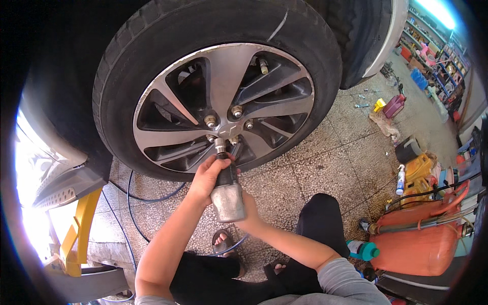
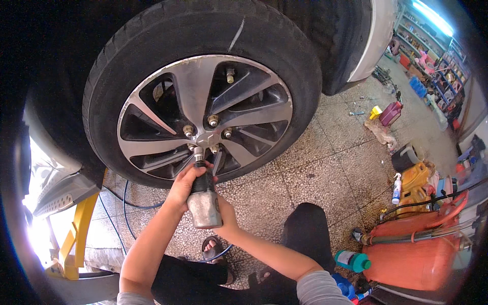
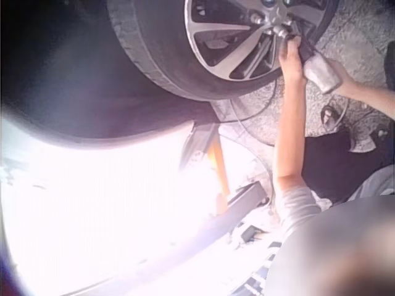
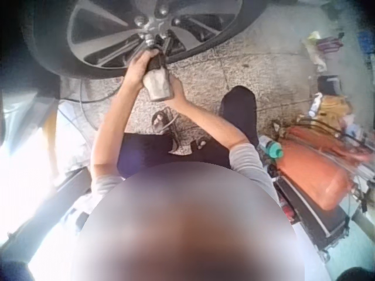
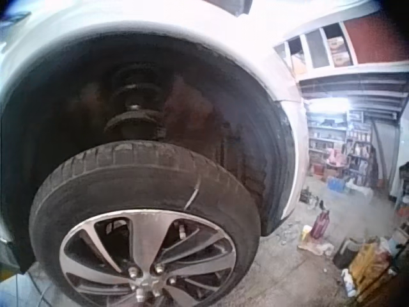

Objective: The person mounts a tire onto a car wheel hub, hand-tightens the lug nuts, and then uses an impact wrench to fully tighten them.

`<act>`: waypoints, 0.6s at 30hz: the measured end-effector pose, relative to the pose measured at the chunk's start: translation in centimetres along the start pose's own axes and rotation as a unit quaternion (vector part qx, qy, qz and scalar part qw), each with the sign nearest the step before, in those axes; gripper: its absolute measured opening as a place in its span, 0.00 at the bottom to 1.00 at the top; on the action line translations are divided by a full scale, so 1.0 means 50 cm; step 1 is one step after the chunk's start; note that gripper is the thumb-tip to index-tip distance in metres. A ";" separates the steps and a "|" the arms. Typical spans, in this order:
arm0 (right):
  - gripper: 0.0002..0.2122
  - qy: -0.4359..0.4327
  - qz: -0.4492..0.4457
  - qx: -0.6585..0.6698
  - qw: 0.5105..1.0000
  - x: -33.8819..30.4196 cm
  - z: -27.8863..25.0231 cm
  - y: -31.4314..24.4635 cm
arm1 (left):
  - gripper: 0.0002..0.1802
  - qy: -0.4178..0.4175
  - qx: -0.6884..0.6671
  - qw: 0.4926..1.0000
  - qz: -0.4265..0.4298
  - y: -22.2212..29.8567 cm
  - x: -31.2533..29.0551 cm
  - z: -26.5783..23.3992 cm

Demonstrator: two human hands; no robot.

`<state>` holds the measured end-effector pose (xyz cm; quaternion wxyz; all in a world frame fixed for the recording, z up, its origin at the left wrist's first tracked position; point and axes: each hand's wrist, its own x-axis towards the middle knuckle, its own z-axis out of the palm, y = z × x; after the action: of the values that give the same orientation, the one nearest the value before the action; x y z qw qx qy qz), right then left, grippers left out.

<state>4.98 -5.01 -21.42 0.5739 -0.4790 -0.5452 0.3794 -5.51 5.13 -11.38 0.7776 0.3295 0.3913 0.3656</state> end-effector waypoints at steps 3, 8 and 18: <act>0.17 0.005 0.059 -0.043 0.997 0.004 -0.013 0.019 | 0.17 0.006 0.028 1.000 0.010 -0.027 0.020 0.015; 0.13 0.011 0.019 -0.024 0.999 -0.011 -0.052 0.046 | 0.16 0.007 0.014 1.000 -0.014 -0.066 0.048 0.029; 0.12 0.012 0.055 0.105 0.993 0.013 -0.067 0.087 | 0.20 0.028 0.197 0.977 0.075 -0.078 0.091 0.023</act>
<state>8.75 -3.77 -25.28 0.6057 -0.4498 -0.4680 0.4602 -1.38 6.59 -15.62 0.6563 0.4946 0.4513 0.3476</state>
